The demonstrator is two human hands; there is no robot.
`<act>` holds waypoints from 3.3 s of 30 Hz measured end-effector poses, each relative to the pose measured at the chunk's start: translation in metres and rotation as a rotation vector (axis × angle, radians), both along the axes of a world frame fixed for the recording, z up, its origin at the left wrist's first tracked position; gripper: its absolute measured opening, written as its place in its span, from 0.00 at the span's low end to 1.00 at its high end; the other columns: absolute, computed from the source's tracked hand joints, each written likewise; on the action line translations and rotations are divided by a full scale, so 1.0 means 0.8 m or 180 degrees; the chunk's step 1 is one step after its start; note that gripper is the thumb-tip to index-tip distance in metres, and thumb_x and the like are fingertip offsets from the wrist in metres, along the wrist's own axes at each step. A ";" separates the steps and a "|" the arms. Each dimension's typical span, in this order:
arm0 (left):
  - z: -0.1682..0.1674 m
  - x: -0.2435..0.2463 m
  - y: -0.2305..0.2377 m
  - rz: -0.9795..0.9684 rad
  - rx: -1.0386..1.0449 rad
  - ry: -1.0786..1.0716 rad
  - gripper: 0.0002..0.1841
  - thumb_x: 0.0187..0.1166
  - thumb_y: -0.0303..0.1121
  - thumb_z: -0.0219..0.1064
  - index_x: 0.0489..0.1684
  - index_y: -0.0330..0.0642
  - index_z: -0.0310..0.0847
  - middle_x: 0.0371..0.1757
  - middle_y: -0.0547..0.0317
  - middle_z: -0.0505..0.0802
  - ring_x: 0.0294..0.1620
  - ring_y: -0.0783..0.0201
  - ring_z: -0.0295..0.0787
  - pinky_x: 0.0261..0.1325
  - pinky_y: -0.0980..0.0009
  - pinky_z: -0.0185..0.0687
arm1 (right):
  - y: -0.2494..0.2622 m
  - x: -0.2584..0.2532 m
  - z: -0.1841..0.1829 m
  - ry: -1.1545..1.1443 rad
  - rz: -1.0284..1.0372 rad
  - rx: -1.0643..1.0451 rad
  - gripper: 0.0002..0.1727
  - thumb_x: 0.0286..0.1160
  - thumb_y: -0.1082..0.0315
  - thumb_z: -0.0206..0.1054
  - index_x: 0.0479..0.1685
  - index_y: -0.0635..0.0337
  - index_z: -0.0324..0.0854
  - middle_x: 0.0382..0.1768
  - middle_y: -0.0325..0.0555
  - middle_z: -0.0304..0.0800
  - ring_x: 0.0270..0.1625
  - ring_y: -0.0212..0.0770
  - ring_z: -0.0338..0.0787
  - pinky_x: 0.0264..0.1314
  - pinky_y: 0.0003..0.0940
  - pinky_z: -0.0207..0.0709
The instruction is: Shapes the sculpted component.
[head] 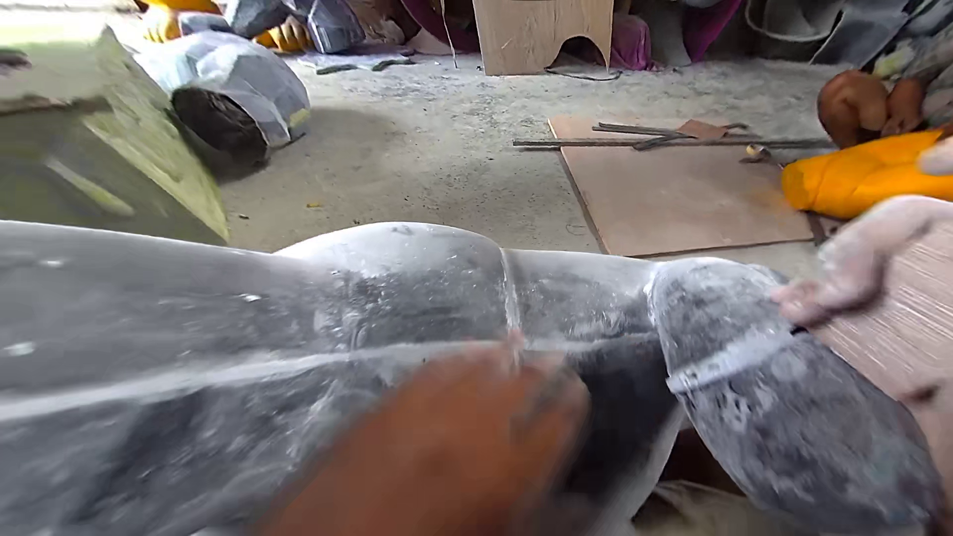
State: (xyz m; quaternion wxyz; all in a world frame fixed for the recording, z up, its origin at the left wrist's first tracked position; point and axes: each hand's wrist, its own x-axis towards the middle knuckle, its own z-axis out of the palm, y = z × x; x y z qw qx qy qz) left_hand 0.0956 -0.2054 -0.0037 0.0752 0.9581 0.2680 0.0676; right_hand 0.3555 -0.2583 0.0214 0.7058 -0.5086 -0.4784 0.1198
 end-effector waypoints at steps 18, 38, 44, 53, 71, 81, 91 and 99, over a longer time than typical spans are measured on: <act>0.070 0.009 0.061 0.1879 0.0278 0.1917 0.75 0.30 0.92 0.65 0.86 0.46 0.67 0.66 0.38 0.87 0.63 0.37 0.86 0.66 0.34 0.72 | -0.113 -0.143 -0.056 -0.1927 -0.0636 -0.1493 0.35 0.84 0.37 0.59 0.74 0.58 0.72 0.24 0.33 0.85 0.22 0.32 0.84 0.22 0.38 0.81; 0.067 0.019 0.055 0.1945 0.0105 0.2072 0.85 0.18 0.92 0.70 0.97 0.55 0.48 0.75 0.30 0.80 0.71 0.33 0.80 0.70 0.29 0.66 | -0.070 -0.158 -0.139 -0.2990 -0.1192 -0.2478 0.28 0.91 0.48 0.46 0.89 0.33 0.67 0.18 0.41 0.85 0.20 0.46 0.87 0.22 0.48 0.79; 0.062 0.022 0.063 0.1957 0.0143 0.1897 0.84 0.12 0.92 0.71 0.94 0.62 0.55 0.67 0.35 0.88 0.67 0.33 0.82 0.69 0.27 0.65 | -0.081 -0.170 -0.143 -0.3001 -0.1255 -0.2230 0.30 0.91 0.52 0.49 0.92 0.37 0.63 0.19 0.38 0.84 0.18 0.42 0.84 0.18 0.44 0.77; 0.062 0.023 0.051 0.1877 0.0141 0.1920 0.84 0.15 0.93 0.69 0.96 0.63 0.50 0.72 0.30 0.83 0.72 0.30 0.78 0.70 0.25 0.61 | -0.076 -0.171 -0.108 -0.2625 -0.0802 -0.2755 0.31 0.94 0.47 0.40 0.96 0.36 0.52 0.25 0.47 0.87 0.23 0.50 0.87 0.21 0.52 0.80; 0.065 0.019 0.043 0.1789 0.0170 0.1921 0.78 0.21 0.91 0.70 0.93 0.62 0.58 0.66 0.31 0.87 0.70 0.32 0.80 0.68 0.27 0.64 | -0.076 -0.188 -0.090 -0.2105 -0.0525 -0.3121 0.32 0.94 0.42 0.35 0.95 0.33 0.48 0.29 0.54 0.88 0.26 0.58 0.88 0.22 0.59 0.78; 0.067 0.011 0.057 0.1667 0.0150 0.1686 0.75 0.24 0.88 0.74 0.93 0.65 0.59 0.71 0.39 0.86 0.69 0.36 0.82 0.68 0.27 0.67 | -0.039 -0.170 -0.096 -0.2256 -0.0490 -0.3313 0.33 0.93 0.43 0.37 0.98 0.27 0.40 0.37 0.50 0.93 0.36 0.54 0.93 0.38 0.59 0.85; 0.152 -0.099 0.055 0.2427 0.0392 0.1732 0.48 0.53 0.90 0.54 0.35 0.50 0.89 0.37 0.49 0.94 0.45 0.45 0.92 0.47 0.39 0.80 | -0.030 -0.162 -0.071 -0.2409 -0.0153 -0.3792 0.35 0.92 0.43 0.36 0.98 0.29 0.36 0.43 0.50 0.94 0.50 0.55 0.94 0.53 0.59 0.84; 0.134 -0.113 0.091 0.2238 -0.0108 0.1667 0.50 0.53 0.92 0.47 0.30 0.50 0.89 0.34 0.52 0.93 0.43 0.49 0.93 0.46 0.41 0.85 | -0.087 -0.173 -0.127 -0.3513 -0.1128 -0.2433 0.33 0.86 0.49 0.46 0.88 0.49 0.69 0.13 0.36 0.81 0.16 0.42 0.85 0.18 0.43 0.78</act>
